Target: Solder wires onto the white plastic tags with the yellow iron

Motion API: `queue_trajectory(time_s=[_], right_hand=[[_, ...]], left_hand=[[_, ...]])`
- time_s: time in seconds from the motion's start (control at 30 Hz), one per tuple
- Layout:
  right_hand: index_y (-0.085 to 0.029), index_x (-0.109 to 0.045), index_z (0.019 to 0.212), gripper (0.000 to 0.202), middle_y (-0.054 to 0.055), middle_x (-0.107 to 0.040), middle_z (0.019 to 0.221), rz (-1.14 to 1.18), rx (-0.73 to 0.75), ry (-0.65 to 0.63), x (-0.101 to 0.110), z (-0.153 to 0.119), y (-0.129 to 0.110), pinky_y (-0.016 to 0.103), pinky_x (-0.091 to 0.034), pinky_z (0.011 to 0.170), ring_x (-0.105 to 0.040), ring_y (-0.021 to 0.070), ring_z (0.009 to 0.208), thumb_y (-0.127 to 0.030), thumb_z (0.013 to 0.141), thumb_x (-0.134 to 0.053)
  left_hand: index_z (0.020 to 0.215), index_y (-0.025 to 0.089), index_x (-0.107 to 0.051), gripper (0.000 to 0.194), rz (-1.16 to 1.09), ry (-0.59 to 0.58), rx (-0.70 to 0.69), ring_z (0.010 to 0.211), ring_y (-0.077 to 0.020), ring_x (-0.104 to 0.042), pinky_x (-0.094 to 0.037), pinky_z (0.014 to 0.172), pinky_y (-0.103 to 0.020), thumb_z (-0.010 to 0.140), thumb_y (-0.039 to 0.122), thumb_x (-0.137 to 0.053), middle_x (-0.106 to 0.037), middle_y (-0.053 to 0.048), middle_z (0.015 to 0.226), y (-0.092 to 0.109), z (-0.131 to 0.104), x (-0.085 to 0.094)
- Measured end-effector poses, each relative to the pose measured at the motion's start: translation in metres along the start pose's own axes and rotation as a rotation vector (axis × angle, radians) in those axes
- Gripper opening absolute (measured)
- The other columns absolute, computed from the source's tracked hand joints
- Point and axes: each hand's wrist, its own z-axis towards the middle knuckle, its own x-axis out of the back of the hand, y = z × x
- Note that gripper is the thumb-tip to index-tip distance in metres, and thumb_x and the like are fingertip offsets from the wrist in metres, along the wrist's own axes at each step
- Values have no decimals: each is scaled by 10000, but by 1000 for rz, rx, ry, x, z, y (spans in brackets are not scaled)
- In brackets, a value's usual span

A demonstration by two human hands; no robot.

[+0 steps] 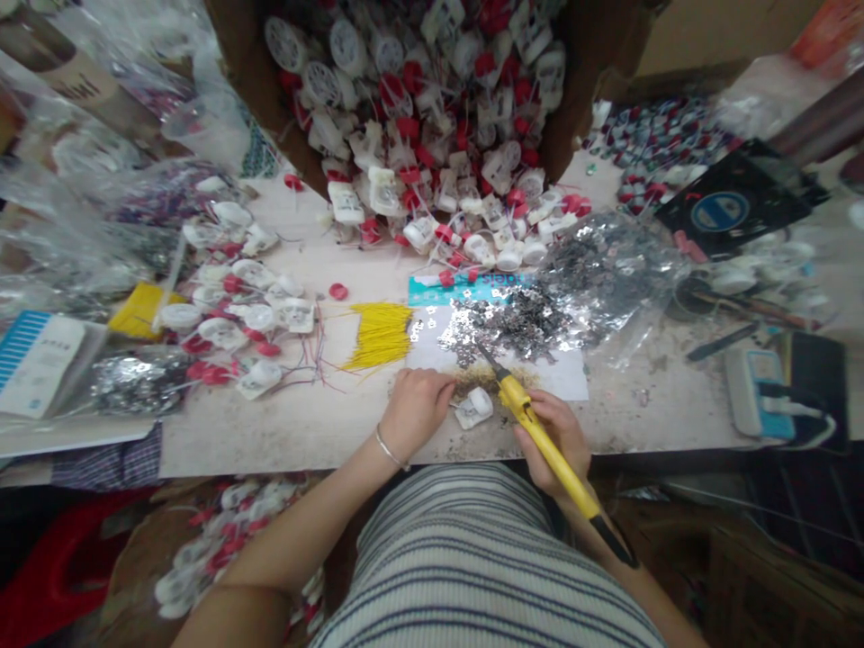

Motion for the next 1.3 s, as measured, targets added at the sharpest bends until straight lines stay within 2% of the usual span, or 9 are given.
queue_trajectory(time_s=[0.17, 0.27, 0.4, 0.6, 0.8, 0.97, 1.1, 1.3], right_hand=[[-224, -554, 1153, 413, 97, -599, 1123, -74, 56, -59, 5, 0, -2, 409, -561, 846, -608, 226, 1039, -102, 760, -591], [-229, -544, 1167, 425, 97, -606, 1114, -86, 43, -16, 9, 0, -2, 421, -565, 836, -611, 231, 1030, -115, 761, -593], [-236, -576, 1141, 406, 97, -597, 1149, -115, 47, -2, 15, -4, -2, 403, -577, 820, -620, 227, 1025, -98, 760, -591], [-220, -548, 1207, 477, 106, -609, 1198, -67, 60, -71, 18, -6, -1, 417, -575, 867, -619, 241, 1079, -80, 754, -600], [-207, -499, 1269, 510, 103, -623, 1216, 12, 104, -216, 22, -3, -3, 424, -582, 865, -634, 253, 1072, -132, 770, -573], [-194, -553, 1169, 423, 115, -637, 1191, 41, 78, -242, 27, -3, -9, 402, -596, 825, -645, 248, 1053, -122, 753, -582], [-185, -494, 1270, 514, 107, -614, 1229, -24, 127, -338, 24, -3, -10, 407, -571, 896, -614, 232, 1109, -98, 767, -553], [-166, -476, 1303, 582, 116, -598, 1250, -45, 197, -352, 24, 2, -13, 389, -578, 897, -606, 232, 1119, -48, 739, -561]], left_hand=[[1013, 220, -661, 197, 5, -5, -20, 793, -216, -611, -356, 740, -350, 883, 209, -514, -708, -47, 826, 7, 14, -3], [967, 247, -679, 197, 20, -41, -34, 780, -212, -612, -337, 730, -353, 886, 208, -504, -711, -33, 811, 11, 13, -1], [922, 220, -686, 187, 36, -34, 47, 782, -222, -624, -336, 725, -359, 874, 213, -506, -721, -43, 833, 10, 7, 5], [881, 186, -674, 175, 95, -69, 172, 732, -238, -635, -350, 698, -358, 856, 229, -507, -719, -69, 774, 8, 7, 12], [792, 208, -682, 204, 9, -47, 154, 721, -219, -634, -359, 684, -339, 859, 281, -504, -712, -42, 742, 2, 9, 10], [748, 208, -669, 209, -4, 6, 158, 698, -206, -615, -326, 687, -345, 864, 273, -508, -696, -24, 693, 3, 7, 1], [751, 210, -664, 190, 33, 40, 151, 719, -216, -608, -308, 703, -359, 857, 253, -512, -690, -25, 698, 5, 5, -2], [726, 200, -659, 195, 51, 30, 151, 710, -218, -606, -306, 703, -365, 844, 248, -511, -682, -29, 679, 8, 8, -1]])
